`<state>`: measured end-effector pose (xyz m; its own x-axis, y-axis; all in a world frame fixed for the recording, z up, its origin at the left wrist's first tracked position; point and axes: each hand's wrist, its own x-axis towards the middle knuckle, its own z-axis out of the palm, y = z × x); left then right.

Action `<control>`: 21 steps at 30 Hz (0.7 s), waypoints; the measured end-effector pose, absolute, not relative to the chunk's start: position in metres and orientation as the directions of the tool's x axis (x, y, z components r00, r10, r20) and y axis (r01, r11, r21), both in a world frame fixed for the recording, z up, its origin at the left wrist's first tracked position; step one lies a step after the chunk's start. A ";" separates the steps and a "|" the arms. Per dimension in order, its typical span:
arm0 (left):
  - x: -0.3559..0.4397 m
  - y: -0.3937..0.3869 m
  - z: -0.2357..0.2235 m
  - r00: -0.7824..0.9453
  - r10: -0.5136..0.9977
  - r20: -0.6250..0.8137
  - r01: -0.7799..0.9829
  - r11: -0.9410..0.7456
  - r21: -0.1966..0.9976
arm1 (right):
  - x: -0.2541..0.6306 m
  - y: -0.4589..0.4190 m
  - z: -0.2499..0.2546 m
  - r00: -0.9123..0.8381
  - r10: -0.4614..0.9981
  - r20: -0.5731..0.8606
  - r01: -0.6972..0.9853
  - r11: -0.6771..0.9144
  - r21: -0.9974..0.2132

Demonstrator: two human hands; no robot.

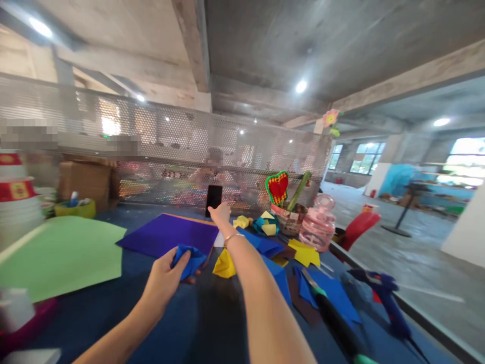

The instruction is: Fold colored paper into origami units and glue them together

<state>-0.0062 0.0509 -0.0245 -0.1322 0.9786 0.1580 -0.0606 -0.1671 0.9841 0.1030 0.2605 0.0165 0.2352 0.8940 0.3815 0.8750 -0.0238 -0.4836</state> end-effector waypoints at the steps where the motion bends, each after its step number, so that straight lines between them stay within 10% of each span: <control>1: -0.008 0.051 -0.022 -0.166 0.972 0.166 -0.093 -0.183 0.979 | 0.093 0.271 0.012 0.287 0.880 0.378 0.857 -0.060 -0.512; 21: -0.013 0.050 -0.008 -0.236 0.953 0.192 -0.134 -0.228 0.964 | 0.040 0.323 -0.018 0.596 0.756 0.269 0.683 -0.302 -0.664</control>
